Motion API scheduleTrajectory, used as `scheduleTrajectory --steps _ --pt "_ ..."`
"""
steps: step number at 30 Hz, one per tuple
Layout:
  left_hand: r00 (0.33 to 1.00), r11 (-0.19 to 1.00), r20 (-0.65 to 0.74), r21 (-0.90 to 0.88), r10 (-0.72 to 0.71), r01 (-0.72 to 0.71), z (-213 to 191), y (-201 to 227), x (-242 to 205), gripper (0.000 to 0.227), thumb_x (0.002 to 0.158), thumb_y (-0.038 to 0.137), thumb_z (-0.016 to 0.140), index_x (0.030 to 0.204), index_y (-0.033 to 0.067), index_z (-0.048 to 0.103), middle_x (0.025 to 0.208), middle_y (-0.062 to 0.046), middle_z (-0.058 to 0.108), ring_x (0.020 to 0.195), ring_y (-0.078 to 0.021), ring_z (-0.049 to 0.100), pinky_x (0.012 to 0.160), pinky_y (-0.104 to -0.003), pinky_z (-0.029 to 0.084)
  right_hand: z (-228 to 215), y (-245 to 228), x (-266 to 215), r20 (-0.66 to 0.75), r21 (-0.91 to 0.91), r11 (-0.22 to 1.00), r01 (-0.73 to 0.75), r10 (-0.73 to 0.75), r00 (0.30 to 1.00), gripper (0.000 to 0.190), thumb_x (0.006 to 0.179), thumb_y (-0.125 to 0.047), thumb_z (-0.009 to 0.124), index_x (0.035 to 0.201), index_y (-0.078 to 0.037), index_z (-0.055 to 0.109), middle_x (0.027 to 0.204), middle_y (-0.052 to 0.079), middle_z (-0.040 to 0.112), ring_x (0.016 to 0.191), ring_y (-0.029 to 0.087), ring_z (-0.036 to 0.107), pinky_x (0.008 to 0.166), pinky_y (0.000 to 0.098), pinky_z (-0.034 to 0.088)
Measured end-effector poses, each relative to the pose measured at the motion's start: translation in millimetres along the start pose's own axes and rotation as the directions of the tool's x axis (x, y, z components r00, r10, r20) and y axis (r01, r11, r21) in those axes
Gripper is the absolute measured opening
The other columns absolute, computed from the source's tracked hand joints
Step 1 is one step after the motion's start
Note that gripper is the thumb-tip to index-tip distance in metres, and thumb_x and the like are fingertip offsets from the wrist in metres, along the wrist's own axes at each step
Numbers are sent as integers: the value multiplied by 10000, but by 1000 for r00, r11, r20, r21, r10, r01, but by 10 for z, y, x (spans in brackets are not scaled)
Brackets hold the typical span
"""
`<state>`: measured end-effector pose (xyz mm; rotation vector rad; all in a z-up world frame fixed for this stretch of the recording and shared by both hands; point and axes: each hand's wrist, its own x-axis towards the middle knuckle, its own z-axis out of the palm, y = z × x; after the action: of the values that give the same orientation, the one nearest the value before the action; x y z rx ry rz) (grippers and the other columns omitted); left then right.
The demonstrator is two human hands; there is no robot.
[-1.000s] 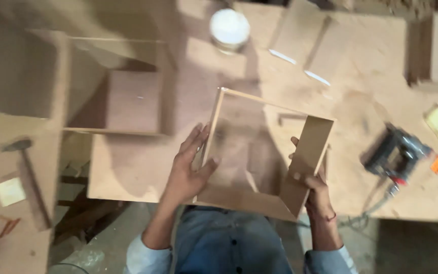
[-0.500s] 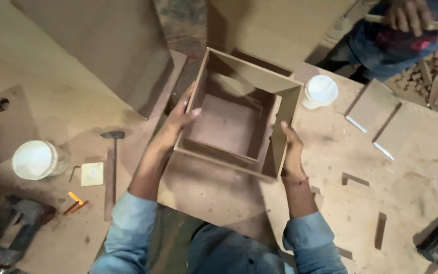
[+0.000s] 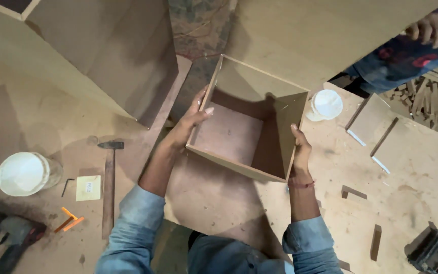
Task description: The person assembles small wooden boxes by aligning cut pieces and fastening them with a pneumatic nail gun. They repeatedly position the pieces, drive nails along the edges, and reposition the partially assembled boxes on the workbench.
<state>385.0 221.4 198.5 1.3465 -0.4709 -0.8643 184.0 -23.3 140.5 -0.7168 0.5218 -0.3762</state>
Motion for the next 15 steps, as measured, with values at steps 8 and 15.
scheduleTrajectory --steps 8,15 --pt "1000 996 9 79 28 -29 -15 9 25 971 830 403 639 1642 126 185 1702 -146 217 1580 -274 148 1242 -404 129 -336 150 166 4 -32 999 42 -41 999 311 996 -205 592 1208 14 656 1050 82 717 931 179 699 830 300 566" --pt "1000 984 -2 178 25 -25 -156 -123 86 874 914 471 588 1616 106 217 1653 -140 290 1540 -277 244 1227 -401 201 -123 41 -31 -2 -69 998 7 -7 1000 433 1038 -327 564 1333 -11 583 1121 92 688 996 197 669 875 338 545"
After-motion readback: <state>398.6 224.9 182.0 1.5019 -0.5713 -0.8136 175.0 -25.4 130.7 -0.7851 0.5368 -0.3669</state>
